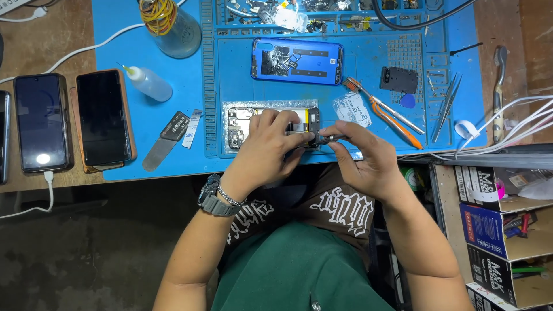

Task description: The person works on a disassembled smartphone on a blue mat, using a screwdriver to tighten screws on the internal frame and battery area. The person also handles a small black component, possibly a charging port, and places it back into the device.

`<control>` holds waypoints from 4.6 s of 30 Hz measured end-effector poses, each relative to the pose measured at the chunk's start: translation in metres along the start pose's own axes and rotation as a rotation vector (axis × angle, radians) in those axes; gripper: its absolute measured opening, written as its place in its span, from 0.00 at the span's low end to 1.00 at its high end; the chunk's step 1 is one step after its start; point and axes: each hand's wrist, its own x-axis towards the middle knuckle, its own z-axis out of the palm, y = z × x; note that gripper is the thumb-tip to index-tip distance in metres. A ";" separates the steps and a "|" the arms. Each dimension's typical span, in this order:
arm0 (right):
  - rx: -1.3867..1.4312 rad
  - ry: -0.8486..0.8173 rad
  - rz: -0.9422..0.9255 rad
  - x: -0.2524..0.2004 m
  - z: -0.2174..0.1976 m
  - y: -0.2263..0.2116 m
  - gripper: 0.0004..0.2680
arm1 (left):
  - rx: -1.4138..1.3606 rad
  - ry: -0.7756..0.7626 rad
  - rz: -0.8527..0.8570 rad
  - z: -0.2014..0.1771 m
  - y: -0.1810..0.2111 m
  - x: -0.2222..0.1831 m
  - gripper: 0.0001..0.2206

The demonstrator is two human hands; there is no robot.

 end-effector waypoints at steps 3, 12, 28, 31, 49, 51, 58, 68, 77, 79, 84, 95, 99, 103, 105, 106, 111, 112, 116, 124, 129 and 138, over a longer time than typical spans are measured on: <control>0.064 -0.067 -0.039 0.016 -0.004 -0.012 0.13 | 0.013 0.007 0.008 0.000 0.000 0.000 0.12; -0.119 -0.133 -0.193 0.018 -0.017 -0.002 0.11 | 0.008 -0.015 -0.001 -0.005 0.002 0.002 0.12; 0.047 -0.067 -0.078 0.024 -0.004 -0.024 0.12 | 0.144 0.142 -0.217 -0.015 -0.113 0.075 0.04; -0.112 -0.050 -0.154 0.020 -0.006 -0.020 0.12 | 0.075 0.092 -0.260 -0.010 -0.127 0.092 0.02; 0.076 0.110 -0.025 0.008 -0.022 -0.003 0.15 | -0.159 0.205 -0.022 -0.029 -0.069 0.073 0.06; 0.144 0.157 -0.130 0.008 -0.029 0.000 0.20 | -0.452 0.213 0.232 -0.023 -0.048 0.054 0.07; 0.137 0.141 -0.215 0.016 -0.029 -0.011 0.20 | -0.575 0.230 0.211 -0.023 0.004 0.029 0.11; 0.096 0.122 -0.181 0.015 -0.028 -0.018 0.18 | -0.586 0.212 0.200 -0.027 0.007 0.029 0.12; 0.049 0.085 -0.100 0.008 -0.024 -0.022 0.16 | -0.553 0.154 0.179 -0.011 0.009 0.023 0.14; 0.028 0.092 -0.078 0.003 -0.023 -0.018 0.15 | -0.553 0.141 0.172 -0.010 0.010 0.020 0.15; -0.028 0.078 -0.013 -0.004 -0.020 -0.009 0.15 | 0.029 -0.002 0.182 -0.006 0.001 0.010 0.18; -0.043 0.058 0.000 0.002 -0.012 -0.012 0.14 | 0.015 -0.048 0.132 -0.006 0.000 0.006 0.17; 0.030 0.011 -0.011 0.015 -0.013 -0.021 0.11 | 0.007 -0.065 0.122 -0.008 0.001 0.007 0.17; -0.189 0.010 -0.199 0.014 -0.020 -0.010 0.10 | -0.070 -0.096 0.100 -0.017 -0.007 0.015 0.15; 0.093 -0.095 -0.084 0.027 -0.019 -0.029 0.12 | -0.234 -0.052 0.036 -0.025 -0.017 0.025 0.07; 0.093 -0.095 -0.089 0.019 -0.020 -0.020 0.12 | -0.230 -0.048 0.037 -0.027 -0.030 0.031 0.07; 0.014 -0.094 -0.114 0.027 -0.019 -0.036 0.13 | 0.166 0.092 -0.173 -0.021 -0.106 0.065 0.06; 0.013 -0.090 -0.118 0.019 -0.018 -0.029 0.13 | 0.170 0.094 -0.169 -0.021 -0.111 0.072 0.06; -0.063 -0.062 -0.118 0.018 -0.017 -0.028 0.11 | 0.213 0.044 -0.161 -0.028 -0.112 0.090 0.03; 0.002 -0.301 -0.069 0.018 -0.029 -0.024 0.15 | 0.175 -0.115 -0.102 -0.023 -0.121 0.096 0.08; -0.088 -0.248 -0.085 0.009 -0.030 -0.014 0.11 | 0.042 0.035 -0.096 -0.036 -0.092 0.086 0.05; 0.096 -0.065 0.060 0.017 -0.016 -0.022 0.10 | -0.023 -0.014 0.235 -0.009 -0.007 0.022 0.05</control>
